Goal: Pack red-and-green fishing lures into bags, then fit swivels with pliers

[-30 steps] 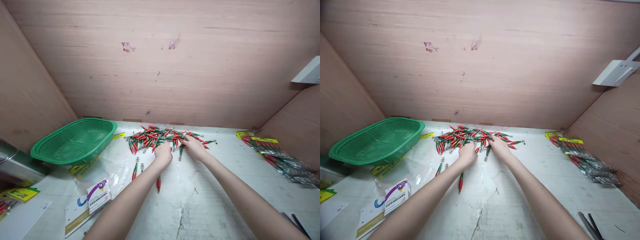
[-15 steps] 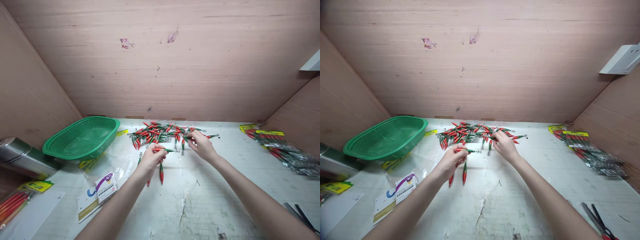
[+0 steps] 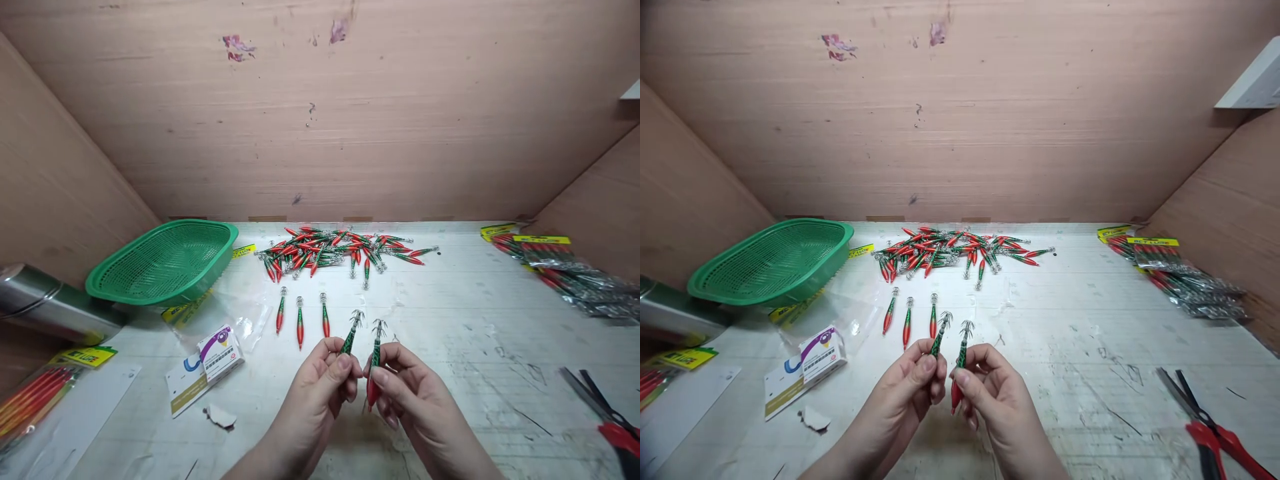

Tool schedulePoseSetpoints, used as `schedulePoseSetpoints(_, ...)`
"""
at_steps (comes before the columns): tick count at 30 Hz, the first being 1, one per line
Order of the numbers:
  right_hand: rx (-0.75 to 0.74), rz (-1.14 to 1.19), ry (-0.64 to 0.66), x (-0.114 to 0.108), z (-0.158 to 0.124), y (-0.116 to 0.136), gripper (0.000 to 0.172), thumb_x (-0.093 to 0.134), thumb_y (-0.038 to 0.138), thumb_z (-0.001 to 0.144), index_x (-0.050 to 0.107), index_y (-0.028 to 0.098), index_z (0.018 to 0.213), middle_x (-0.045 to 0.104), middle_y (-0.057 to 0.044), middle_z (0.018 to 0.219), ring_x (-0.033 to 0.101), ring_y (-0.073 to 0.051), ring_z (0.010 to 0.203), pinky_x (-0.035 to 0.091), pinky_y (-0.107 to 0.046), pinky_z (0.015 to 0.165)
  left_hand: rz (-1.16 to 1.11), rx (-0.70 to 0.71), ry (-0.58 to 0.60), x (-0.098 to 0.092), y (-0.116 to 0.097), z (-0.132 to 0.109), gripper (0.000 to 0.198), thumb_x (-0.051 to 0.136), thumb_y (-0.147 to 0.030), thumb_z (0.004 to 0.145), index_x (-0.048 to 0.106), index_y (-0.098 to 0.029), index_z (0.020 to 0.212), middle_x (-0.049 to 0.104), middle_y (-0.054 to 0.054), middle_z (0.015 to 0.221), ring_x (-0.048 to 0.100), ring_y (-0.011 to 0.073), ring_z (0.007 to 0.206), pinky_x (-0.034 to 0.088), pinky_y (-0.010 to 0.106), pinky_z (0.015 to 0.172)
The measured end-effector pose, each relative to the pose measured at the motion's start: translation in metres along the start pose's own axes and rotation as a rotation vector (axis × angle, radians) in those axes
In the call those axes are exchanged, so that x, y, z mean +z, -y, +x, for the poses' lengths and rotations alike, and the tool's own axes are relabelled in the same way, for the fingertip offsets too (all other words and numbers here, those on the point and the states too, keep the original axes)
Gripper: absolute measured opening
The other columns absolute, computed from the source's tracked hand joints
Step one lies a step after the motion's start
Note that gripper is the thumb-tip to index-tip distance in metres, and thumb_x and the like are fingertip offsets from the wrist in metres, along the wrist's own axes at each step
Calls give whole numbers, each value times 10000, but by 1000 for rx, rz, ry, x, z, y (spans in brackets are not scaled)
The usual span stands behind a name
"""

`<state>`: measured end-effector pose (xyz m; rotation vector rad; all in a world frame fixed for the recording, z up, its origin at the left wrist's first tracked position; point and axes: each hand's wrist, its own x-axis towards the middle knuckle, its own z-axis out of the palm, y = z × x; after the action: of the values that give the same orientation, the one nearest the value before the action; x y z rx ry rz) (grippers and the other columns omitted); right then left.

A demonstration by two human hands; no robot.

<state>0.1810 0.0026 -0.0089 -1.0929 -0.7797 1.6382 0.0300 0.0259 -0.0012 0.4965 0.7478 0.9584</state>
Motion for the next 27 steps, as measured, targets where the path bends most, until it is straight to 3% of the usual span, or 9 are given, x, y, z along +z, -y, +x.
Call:
schedulePoseSetpoints(9,26,89,30,3,-6,-12,344,779,441,795,588,177,904,659,-9,722,500,-68,581,337,-165,496,-17,-30,83,-1,12,-1,338,781,-429,783,585,-168,872,533,-33,680,465,98,623,415,258,679)
schedulePoseSetpoints(16,56,141,-7,3,-6,-13,352,823,434,747,630,182,900,577,28,662,471,-56,558,350,-158,493,13,-19,28,-2,13,-1,335,769,-427,790,601,-162,907,563,-1,807,512,122,738,414,257,727)
schedulePoseSetpoints(20,49,170,47,2,-4,-12,325,806,426,774,662,180,928,616,4,730,495,-59,601,392,-162,531,3,-58,37,-2,16,-2,375,750,-486,784,536,-178,803,489,-40,706,454,99,629,400,251,648)
schedulePoseSetpoints(23,51,207,45,1,-5,-13,284,801,393,790,677,199,956,585,32,697,482,-50,596,397,-153,547,14,-96,47,-2,22,-1,440,767,-532,753,489,-196,808,495,-46,712,478,107,653,408,257,665)
schedulePoseSetpoints(27,17,207,24,2,-5,-14,217,795,366,801,687,215,916,613,26,768,509,-59,665,435,-164,632,65,1,96,-5,32,-3,477,806,-501,727,436,-202,757,490,-46,749,486,112,737,407,252,734)
